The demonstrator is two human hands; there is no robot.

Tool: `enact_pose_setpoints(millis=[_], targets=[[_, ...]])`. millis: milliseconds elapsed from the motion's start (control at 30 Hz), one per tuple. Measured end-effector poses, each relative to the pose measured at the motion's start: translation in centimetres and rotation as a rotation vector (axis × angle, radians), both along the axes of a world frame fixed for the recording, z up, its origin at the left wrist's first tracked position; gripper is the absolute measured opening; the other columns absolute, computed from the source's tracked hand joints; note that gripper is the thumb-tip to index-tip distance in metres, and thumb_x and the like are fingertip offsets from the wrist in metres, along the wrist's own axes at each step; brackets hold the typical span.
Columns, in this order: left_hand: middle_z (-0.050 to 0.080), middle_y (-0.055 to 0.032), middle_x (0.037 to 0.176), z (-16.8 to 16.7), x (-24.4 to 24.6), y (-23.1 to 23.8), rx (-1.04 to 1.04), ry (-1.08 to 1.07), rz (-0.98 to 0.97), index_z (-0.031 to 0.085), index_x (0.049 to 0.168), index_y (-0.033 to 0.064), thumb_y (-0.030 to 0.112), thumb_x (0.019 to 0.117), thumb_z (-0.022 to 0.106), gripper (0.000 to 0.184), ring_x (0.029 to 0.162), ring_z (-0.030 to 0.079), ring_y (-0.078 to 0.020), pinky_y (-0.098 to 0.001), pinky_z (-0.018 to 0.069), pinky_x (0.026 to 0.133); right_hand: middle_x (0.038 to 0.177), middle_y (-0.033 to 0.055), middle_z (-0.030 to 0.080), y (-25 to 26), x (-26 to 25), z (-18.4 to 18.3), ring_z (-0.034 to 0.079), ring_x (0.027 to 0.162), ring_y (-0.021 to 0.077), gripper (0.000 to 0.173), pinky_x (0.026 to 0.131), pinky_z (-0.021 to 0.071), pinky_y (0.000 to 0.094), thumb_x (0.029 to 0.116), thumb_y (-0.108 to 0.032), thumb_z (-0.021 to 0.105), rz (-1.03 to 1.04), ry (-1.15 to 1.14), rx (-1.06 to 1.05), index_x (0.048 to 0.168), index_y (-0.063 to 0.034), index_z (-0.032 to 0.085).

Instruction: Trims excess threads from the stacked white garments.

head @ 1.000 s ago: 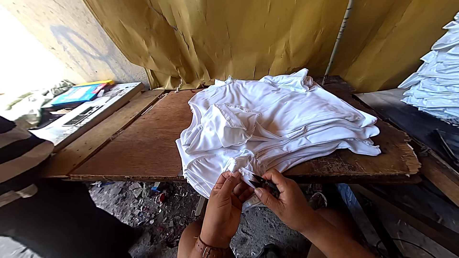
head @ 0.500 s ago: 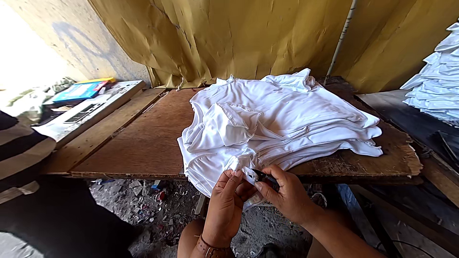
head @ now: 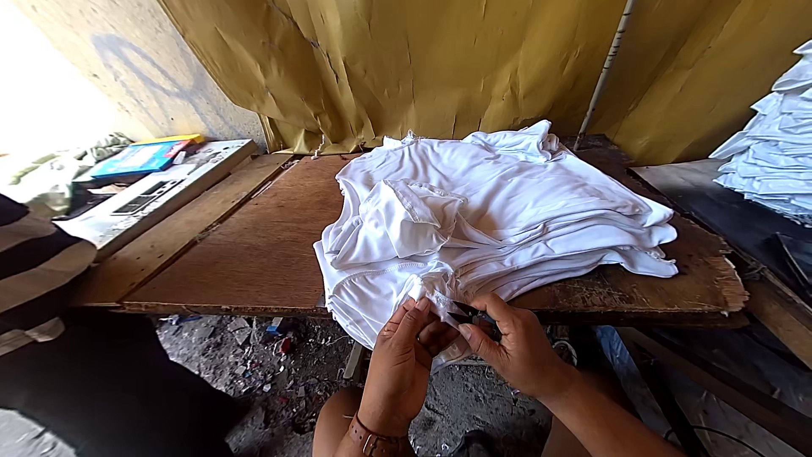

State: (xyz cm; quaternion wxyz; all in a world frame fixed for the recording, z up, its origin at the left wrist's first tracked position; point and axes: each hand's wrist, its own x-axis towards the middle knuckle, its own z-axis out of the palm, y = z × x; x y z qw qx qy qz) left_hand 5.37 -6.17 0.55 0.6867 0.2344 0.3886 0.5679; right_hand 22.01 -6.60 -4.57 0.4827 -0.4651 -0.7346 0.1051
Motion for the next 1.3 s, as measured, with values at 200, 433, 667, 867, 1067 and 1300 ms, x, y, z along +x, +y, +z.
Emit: enact_pose_setpoints(millis=[200, 433, 667, 867, 1067, 1300], targets=[[0.069, -0.0094, 0.077, 0.0, 0.3, -0.2, 0.019, 0.004, -0.002, 0.057, 0.097, 0.0008, 0.009, 0.1095, 0.037, 0.025, 0.066, 0.071, -0.0167, -0.0320, 0.0636, 0.070, 0.073, 0.0023, 0.065, 0.5, -0.5, 0.8, 0.061, 0.062, 0.0081, 0.031, 0.056, 0.0507, 0.0248, 0.0991, -0.037, 0.059, -0.019, -0.030, 0.021, 0.100, -0.0067, 0.068], [0.070, -0.0093, 0.078, -0.5, 0.3, -0.3, 0.093, 0.024, -0.013, 0.058, 0.095, 0.0014, 0.006, 0.1079, 0.038, 0.024, 0.068, 0.072, -0.0163, -0.0318, 0.0636, 0.071, 0.068, 0.0021, 0.062, 0.7, -1.0, 1.4, 0.060, 0.057, 0.0105, 0.032, 0.051, 0.0493, 0.0264, 0.1001, -0.036, 0.056, -0.078, -0.106, 0.087, 0.094, -0.0068, 0.067], [0.070, -0.0098, 0.077, -0.8, 0.4, -0.4, 0.111, 0.033, -0.009, 0.059, 0.093, 0.0013, 0.005, 0.1075, 0.039, 0.025, 0.068, 0.072, -0.0175, -0.0328, 0.0635, 0.072, 0.063, 0.0007, 0.058, 0.5, -0.6, 1.4, 0.058, 0.054, 0.0104, 0.033, 0.048, 0.0462, 0.0272, 0.1036, -0.033, 0.051, -0.080, -0.131, 0.093, 0.089, -0.0085, 0.067], [0.069, -0.0088, 0.076, -0.9, 0.2, -0.3, 0.092, -0.001, -0.044, 0.058, 0.094, 0.0021, 0.006, 0.1079, 0.037, 0.026, 0.067, 0.071, -0.0160, -0.0318, 0.0630, 0.072, 0.065, -0.0004, 0.057, 0.7, -0.5, 1.2, 0.053, 0.054, 0.0073, 0.032, 0.049, 0.0445, 0.0239, 0.0982, -0.038, 0.057, -0.055, -0.078, 0.035, 0.092, -0.0083, 0.067], [0.069, -0.0092, 0.078, -1.1, -0.1, -0.2, 0.087, -0.040, -0.087, 0.061, 0.093, 0.0020, 0.008, 0.1071, 0.037, 0.029, 0.071, 0.070, -0.0150, -0.0307, 0.0619, 0.074, 0.065, -0.0008, 0.057, 1.4, -0.7, 1.7, 0.055, 0.055, 0.0064, 0.032, 0.050, 0.0455, 0.0229, 0.0989, -0.039, 0.057, -0.029, -0.093, 0.063, 0.091, -0.0090, 0.066], [0.071, -0.0103, 0.081, -1.3, -0.4, -0.1, 0.103, -0.048, -0.112, 0.064, 0.091, 0.0013, 0.007, 0.1054, 0.038, 0.030, 0.073, 0.071, -0.0155, -0.0313, 0.0618, 0.075, 0.065, 0.0002, 0.059, 1.7, -0.6, 1.8, 0.058, 0.058, 0.0072, 0.034, 0.051, 0.0468, 0.0239, 0.1018, -0.037, 0.055, 0.039, -0.095, 0.091, 0.089, -0.0084, 0.066]])
